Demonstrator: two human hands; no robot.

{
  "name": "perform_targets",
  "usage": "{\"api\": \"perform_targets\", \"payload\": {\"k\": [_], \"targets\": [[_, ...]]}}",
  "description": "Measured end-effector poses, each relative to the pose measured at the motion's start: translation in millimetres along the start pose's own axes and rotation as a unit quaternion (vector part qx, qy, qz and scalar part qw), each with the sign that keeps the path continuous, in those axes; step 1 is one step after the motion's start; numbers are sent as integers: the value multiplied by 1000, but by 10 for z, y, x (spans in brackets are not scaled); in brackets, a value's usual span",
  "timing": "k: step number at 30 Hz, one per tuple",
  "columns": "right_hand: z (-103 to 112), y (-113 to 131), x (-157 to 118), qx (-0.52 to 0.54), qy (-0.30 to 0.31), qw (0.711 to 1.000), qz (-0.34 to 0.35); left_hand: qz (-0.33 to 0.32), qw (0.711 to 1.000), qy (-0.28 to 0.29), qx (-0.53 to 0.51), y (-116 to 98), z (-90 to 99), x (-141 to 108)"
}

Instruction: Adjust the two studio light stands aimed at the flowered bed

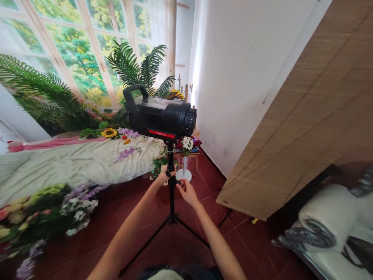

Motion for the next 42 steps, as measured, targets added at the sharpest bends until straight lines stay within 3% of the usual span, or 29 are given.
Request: {"api": "perform_targets", "payload": {"k": [7, 10, 12, 14, 16, 19, 21, 23, 25, 27, 30, 34, 37, 42], "targets": [[124, 200, 41, -161, -16, 986, 23, -4, 1000, -3, 15, 6, 9, 11], [65, 69, 117, -85, -28, 996, -18, -11, 1000, -4, 20, 26, 11, 35], [-48, -151, 151, 43, -18, 994, -102, -7, 1000, -3, 14, 72, 15, 59], [-255, -362, 124, 206, 14, 955, -212, -4, 1000, -3, 9, 115, 19, 81], [-468, -412, 77, 342, 54, 895, -282, -5, 1000, -10, 11, 145, 37, 94], [-625, -302, 63, 466, 77, 831, -292, 2, 999, -28, 19, 176, 72, 93], [-666, -273, 32, 486, 63, 820, -294, 7, 999, -34, 19, 169, 84, 78], [-600, -325, -20, 390, 29, 872, -295, 6, 999, -29, 16, 124, 81, 54], [-370, -329, -53, 198, -31, 943, -266, 1, 1000, -21, 11, 56, 76, 28], [-89, -151, -42, -15, -90, 978, -189, 1, 1000, -16, 12, -4, 78, 11], [67, 226, 57, -214, -96, 971, -40, -1, 1000, -9, 24, -68, 82, 9], [12, 385, 280, -277, -29, 957, 75, -17, 999, 1, 39, -113, 76, 17], [-61, 296, 414, -276, -7, 957, 84, -18, 999, -5, 36, -90, 80, 18], [-127, 62, 409, -307, -34, 951, 2, -16, 1000, -3, 7, -8, 65, 44]]}}
Point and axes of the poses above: each hand's wrist, its own x-axis towards the middle knuckle, its own z-axis out of the back of the hand, y = z × x, the point moved 10 cm from there along x, towards the middle knuckle, and after that the axes turned 4 degrees about z, right-handed, at the moved point
